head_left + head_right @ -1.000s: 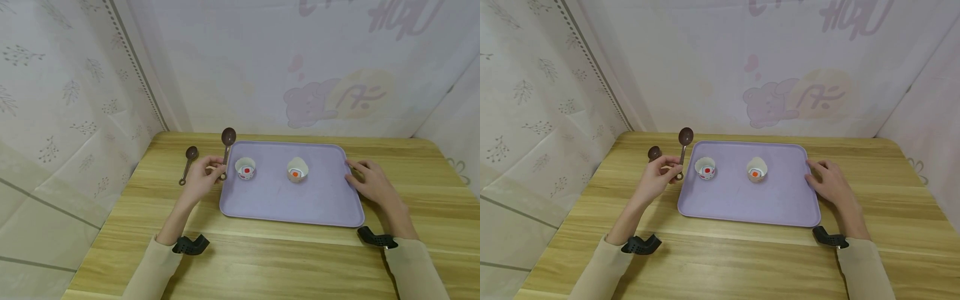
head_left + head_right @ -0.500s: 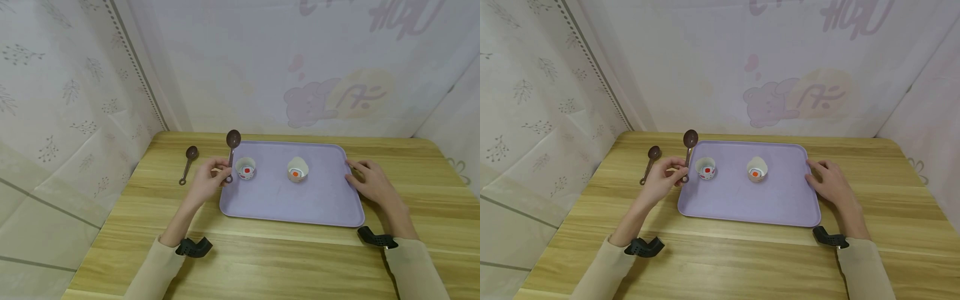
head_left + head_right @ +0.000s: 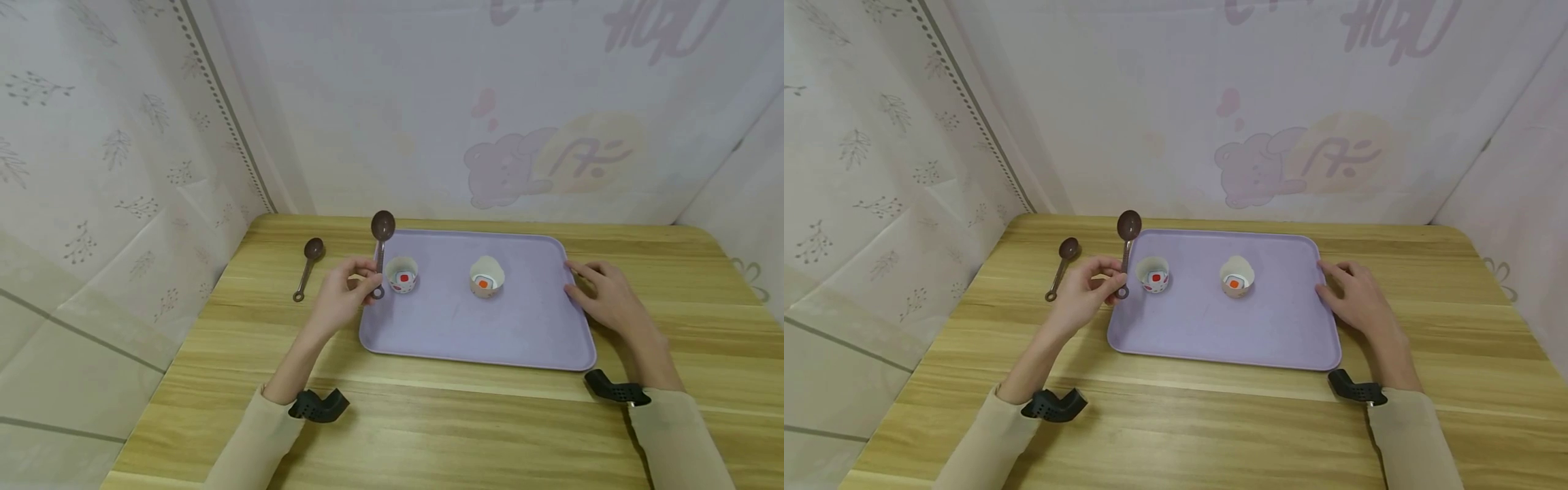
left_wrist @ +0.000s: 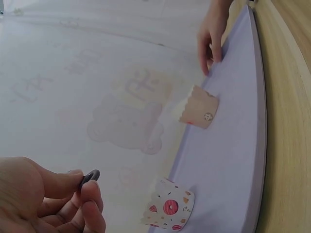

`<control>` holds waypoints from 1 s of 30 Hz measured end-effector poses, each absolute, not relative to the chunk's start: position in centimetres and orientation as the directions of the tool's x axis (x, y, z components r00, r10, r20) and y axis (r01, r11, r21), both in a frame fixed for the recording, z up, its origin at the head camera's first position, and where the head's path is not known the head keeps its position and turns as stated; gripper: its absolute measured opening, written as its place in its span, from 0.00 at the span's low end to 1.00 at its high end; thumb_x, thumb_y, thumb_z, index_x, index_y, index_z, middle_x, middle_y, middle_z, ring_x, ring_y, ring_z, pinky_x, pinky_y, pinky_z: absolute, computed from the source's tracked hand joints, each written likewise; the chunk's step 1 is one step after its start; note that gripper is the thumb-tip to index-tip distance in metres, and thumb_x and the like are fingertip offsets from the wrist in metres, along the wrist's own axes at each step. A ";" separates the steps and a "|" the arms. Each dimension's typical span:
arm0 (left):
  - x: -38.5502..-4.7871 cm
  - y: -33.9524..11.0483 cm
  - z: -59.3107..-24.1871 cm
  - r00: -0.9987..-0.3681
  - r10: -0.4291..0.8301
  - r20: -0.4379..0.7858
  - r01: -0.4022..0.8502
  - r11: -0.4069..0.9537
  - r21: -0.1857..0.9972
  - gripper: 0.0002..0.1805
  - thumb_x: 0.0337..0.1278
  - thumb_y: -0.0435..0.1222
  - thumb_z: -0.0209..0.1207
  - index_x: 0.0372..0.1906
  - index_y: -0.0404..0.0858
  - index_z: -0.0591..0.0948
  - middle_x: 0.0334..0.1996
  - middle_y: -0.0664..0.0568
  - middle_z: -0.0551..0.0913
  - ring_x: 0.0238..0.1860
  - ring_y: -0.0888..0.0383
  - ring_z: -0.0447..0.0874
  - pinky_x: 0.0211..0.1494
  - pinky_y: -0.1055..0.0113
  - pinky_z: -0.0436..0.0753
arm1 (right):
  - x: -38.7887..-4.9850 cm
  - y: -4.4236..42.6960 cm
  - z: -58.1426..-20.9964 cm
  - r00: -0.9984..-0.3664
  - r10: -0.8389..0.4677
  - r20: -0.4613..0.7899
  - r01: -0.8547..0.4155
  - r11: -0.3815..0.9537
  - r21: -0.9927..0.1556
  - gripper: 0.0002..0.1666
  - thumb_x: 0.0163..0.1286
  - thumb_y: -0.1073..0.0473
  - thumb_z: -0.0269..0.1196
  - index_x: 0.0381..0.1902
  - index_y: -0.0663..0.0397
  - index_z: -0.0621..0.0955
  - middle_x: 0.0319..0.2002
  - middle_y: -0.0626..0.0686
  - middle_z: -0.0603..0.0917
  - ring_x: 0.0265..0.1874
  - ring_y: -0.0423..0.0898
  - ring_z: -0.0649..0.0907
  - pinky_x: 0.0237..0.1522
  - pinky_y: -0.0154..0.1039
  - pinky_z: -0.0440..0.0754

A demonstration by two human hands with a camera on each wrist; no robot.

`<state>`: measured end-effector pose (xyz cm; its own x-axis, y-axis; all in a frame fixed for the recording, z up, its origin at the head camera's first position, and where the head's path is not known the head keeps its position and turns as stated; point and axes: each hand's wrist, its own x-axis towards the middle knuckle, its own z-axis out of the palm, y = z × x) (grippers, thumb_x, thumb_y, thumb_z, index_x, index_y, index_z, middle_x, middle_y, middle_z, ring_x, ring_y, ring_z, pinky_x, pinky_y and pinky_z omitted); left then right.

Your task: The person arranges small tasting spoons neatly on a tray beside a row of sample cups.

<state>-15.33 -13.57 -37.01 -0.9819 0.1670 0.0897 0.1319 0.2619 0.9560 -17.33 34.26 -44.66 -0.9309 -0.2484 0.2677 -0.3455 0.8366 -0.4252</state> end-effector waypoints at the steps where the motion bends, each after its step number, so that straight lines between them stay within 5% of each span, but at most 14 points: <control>1: -15.3 -13.5 -37.0 -0.982 0.168 0.091 0.133 0.259 0.957 0.11 0.68 0.28 0.61 0.51 0.28 0.78 0.39 0.41 0.79 0.24 0.58 0.81 0.34 0.60 0.87 | -17.3 34.3 -44.7 -0.931 -0.248 0.268 -0.345 0.837 -0.425 0.29 0.73 0.56 0.63 0.67 0.66 0.74 0.54 0.73 0.74 0.52 0.71 0.71 0.51 0.68 0.67; 15: -14.9 -12.7 -37.1 -0.980 0.177 0.095 0.135 0.229 0.964 0.10 0.68 0.27 0.61 0.50 0.29 0.78 0.38 0.42 0.79 0.24 0.57 0.81 0.35 0.50 0.87 | -17.4 34.3 -44.8 -0.928 -0.253 0.272 -0.350 0.840 -0.414 0.30 0.72 0.56 0.64 0.66 0.67 0.74 0.53 0.72 0.74 0.50 0.70 0.72 0.50 0.67 0.68; 24: -14.7 -12.2 -37.3 -0.974 0.202 0.101 0.139 0.184 0.973 0.11 0.67 0.26 0.60 0.50 0.27 0.76 0.38 0.42 0.78 0.24 0.58 0.80 0.32 0.64 0.86 | -17.5 34.4 -44.9 -0.924 -0.257 0.283 -0.359 0.838 -0.410 0.29 0.72 0.57 0.64 0.66 0.67 0.75 0.53 0.73 0.75 0.50 0.70 0.72 0.49 0.67 0.68; 30: -14.6 -11.6 -37.7 -0.971 0.220 0.089 0.127 0.161 0.979 0.10 0.67 0.26 0.61 0.49 0.27 0.76 0.36 0.43 0.78 0.23 0.60 0.79 0.32 0.64 0.86 | -17.5 34.3 -44.9 -0.921 -0.259 0.291 -0.365 0.837 -0.408 0.29 0.71 0.58 0.65 0.65 0.67 0.75 0.52 0.73 0.75 0.49 0.70 0.73 0.49 0.67 0.69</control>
<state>-14.56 -11.64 -37.65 -0.9713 0.2203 0.0894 0.1266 0.1607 0.9789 -17.49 34.34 -44.87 -0.9208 -0.2591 0.2915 -0.3646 0.8372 -0.4076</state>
